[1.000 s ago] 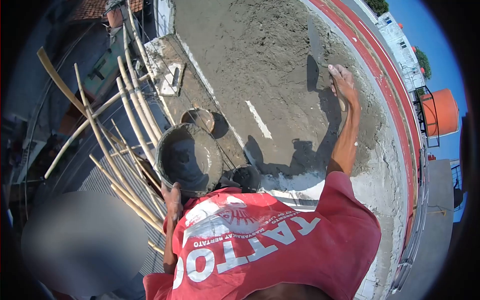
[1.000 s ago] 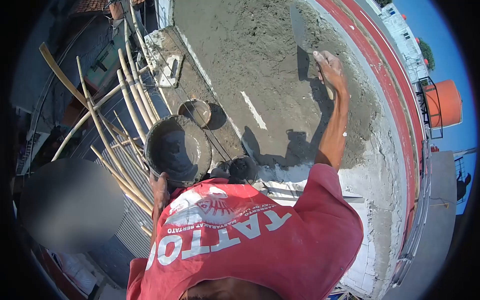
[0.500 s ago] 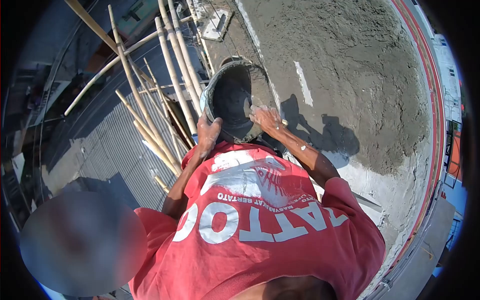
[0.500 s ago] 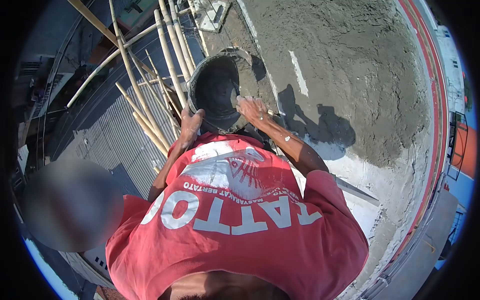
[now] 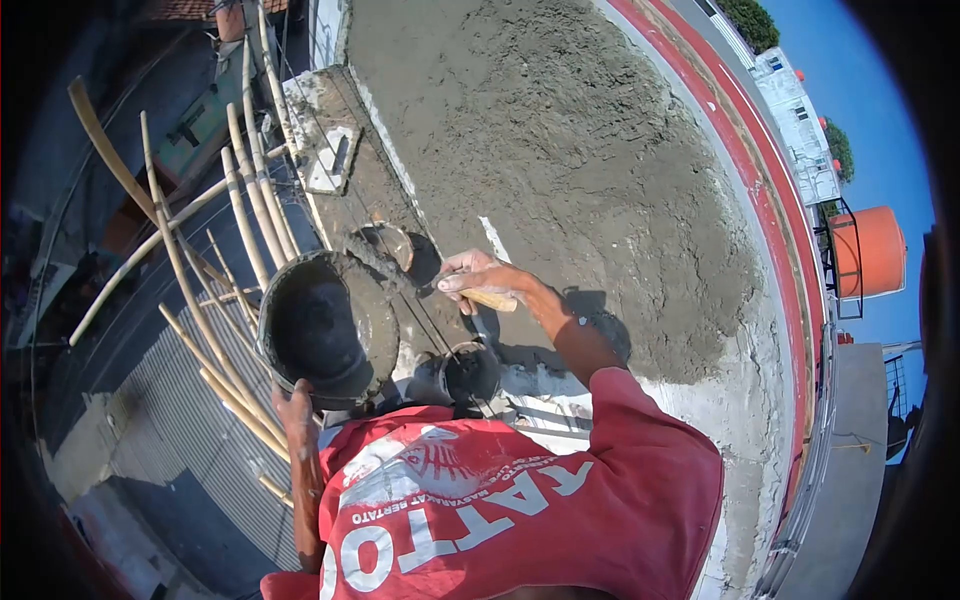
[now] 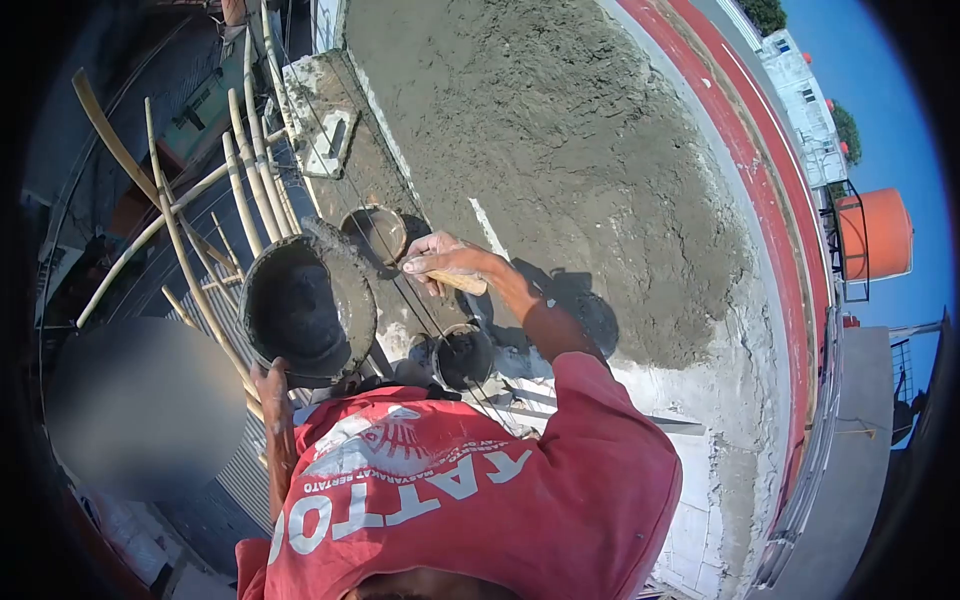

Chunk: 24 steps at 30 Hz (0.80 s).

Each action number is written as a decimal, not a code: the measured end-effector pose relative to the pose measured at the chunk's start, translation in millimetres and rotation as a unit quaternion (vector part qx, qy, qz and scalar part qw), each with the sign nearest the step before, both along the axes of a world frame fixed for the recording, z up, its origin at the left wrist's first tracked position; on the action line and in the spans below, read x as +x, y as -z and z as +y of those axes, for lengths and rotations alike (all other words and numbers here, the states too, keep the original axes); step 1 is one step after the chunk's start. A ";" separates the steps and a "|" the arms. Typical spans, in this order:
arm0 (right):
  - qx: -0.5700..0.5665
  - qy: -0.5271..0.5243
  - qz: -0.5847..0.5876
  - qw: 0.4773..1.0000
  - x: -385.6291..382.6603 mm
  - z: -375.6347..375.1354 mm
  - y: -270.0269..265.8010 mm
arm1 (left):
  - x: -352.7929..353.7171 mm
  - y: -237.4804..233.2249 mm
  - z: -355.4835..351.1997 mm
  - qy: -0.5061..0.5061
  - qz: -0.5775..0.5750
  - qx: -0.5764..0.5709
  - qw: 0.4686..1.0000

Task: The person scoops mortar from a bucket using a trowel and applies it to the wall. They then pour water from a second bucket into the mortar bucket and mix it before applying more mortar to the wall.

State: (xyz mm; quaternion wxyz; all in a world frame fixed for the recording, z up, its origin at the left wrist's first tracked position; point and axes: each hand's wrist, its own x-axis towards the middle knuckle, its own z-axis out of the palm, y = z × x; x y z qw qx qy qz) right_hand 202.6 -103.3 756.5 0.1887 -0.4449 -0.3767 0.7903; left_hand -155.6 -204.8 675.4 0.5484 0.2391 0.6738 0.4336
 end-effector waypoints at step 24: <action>0.508 -0.210 -0.617 0.563 -88.4 -63.2 82.1 | 35.8 5.2 27.1 0.133 -0.039 0.073 0.988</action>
